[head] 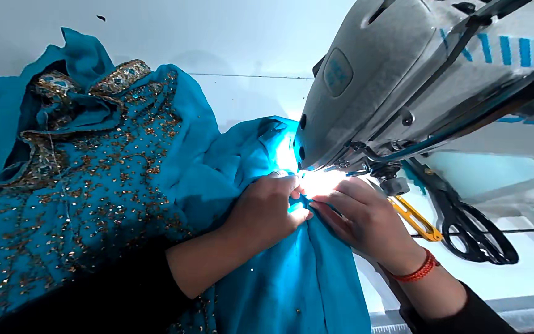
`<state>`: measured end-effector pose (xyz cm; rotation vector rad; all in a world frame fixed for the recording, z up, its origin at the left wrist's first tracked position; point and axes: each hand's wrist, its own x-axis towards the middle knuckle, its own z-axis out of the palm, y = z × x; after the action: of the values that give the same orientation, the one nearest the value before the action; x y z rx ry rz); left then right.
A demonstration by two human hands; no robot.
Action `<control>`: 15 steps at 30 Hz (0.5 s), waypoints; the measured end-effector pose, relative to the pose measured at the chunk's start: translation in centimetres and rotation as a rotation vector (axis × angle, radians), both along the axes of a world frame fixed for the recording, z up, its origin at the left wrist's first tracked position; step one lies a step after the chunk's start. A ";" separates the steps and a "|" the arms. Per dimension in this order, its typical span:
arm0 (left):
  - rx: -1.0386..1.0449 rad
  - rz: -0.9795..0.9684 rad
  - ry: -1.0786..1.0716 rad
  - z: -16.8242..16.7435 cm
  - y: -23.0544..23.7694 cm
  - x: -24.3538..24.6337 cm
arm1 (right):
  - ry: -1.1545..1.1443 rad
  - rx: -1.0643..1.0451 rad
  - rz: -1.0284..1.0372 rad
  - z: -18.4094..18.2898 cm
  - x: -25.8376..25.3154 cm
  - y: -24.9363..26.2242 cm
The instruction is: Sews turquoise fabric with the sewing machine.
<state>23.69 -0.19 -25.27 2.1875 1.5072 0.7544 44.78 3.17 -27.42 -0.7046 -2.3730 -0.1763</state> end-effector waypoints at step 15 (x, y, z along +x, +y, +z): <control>0.126 -0.080 0.218 0.1 -0.4 -0.1 | -0.076 0.016 0.102 0.3 0.6 -0.4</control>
<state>23.62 -0.64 -25.16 2.4770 1.4972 0.6163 45.35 2.81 -27.14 -0.5766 -2.4706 -0.1805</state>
